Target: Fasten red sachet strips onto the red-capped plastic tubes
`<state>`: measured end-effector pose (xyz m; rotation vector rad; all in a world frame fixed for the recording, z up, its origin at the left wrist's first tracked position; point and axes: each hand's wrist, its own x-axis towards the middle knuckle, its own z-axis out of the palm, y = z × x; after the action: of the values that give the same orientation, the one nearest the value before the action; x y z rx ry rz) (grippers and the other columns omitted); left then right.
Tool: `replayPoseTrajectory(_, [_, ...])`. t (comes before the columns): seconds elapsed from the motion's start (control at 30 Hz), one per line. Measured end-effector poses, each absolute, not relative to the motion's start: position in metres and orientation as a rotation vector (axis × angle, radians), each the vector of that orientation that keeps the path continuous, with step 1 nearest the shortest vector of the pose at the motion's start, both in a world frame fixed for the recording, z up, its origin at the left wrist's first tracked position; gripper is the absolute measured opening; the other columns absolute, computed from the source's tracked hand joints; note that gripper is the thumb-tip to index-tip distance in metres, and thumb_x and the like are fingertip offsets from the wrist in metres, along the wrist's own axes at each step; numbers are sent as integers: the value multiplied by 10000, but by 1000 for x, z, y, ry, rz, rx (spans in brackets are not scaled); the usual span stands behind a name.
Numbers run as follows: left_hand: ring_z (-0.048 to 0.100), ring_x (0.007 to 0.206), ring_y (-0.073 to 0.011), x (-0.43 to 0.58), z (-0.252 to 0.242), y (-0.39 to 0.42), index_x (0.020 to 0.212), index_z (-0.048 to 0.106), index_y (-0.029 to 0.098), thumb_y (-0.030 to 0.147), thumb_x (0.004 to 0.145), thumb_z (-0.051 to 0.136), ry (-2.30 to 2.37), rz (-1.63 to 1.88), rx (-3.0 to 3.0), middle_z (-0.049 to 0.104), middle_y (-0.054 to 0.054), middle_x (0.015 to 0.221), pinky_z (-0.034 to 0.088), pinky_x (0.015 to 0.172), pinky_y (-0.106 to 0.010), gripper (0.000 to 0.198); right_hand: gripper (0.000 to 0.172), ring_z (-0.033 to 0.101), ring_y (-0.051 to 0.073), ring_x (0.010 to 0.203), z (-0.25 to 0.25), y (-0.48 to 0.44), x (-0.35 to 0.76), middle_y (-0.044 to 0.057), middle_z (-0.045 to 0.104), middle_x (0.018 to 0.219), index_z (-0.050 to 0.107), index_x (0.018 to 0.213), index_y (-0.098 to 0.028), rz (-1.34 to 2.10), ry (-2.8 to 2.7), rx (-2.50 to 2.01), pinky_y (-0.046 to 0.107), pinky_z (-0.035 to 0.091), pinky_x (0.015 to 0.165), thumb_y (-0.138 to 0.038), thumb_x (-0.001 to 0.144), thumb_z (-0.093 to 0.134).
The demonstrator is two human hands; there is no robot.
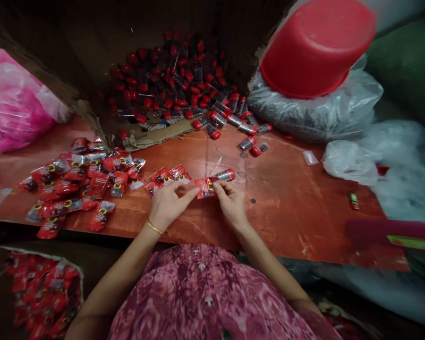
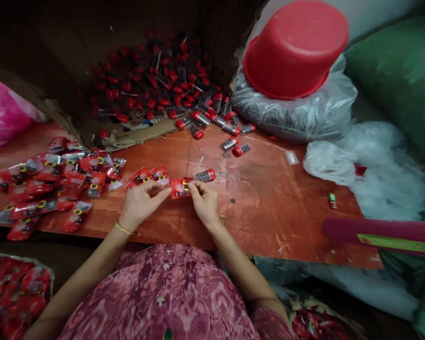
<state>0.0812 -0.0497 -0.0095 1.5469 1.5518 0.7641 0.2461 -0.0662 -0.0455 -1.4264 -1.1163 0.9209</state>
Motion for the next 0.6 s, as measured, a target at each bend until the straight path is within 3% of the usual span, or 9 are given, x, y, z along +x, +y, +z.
replayPoseTrajectory(0.1, [626,699,-192,90,-21,-64,735,702,194,434,619,718,1338,731,1249,712,-47,738,464,690,-277,267,226,568,130,628,-52,-70,229,-6,667,689,664,730,-185,1010,-829,-1379,272,476,659,-405,728,614])
replayPoseTrajectory(0.23, [620,756,-157,110,-34,-72,794,689,154,397,692,666,1247,1091,940,714,-30,790,470,746,-264,264,237,562,123,617,-51,-70,206,-10,663,683,655,715,-182,1118,-725,-1319,271,484,655,-414,666,670])
replayPoseTrajectory(0.37, [610,691,-130,119,-33,-66,727,678,149,414,639,715,1235,1216,679,696,-10,709,467,693,-246,281,299,521,114,567,-50,-70,207,-18,612,620,615,687,-183,1088,-857,-1339,249,457,589,-481,716,623])
replayPoseTrajectory(0.5, [623,634,-118,115,-24,-57,749,671,157,424,521,791,1225,1120,495,700,-8,698,459,596,-214,371,446,510,147,615,-49,-59,243,18,576,637,588,721,-186,741,-1233,-1621,265,416,593,-547,866,370])
replayPoseTrajectory(0.6, [625,594,-111,113,-19,-51,739,664,143,463,499,797,1239,1068,520,702,-22,682,441,554,-194,421,445,535,202,744,-48,-44,269,88,599,810,612,900,-161,312,-1403,-1968,299,395,644,-565,831,440])
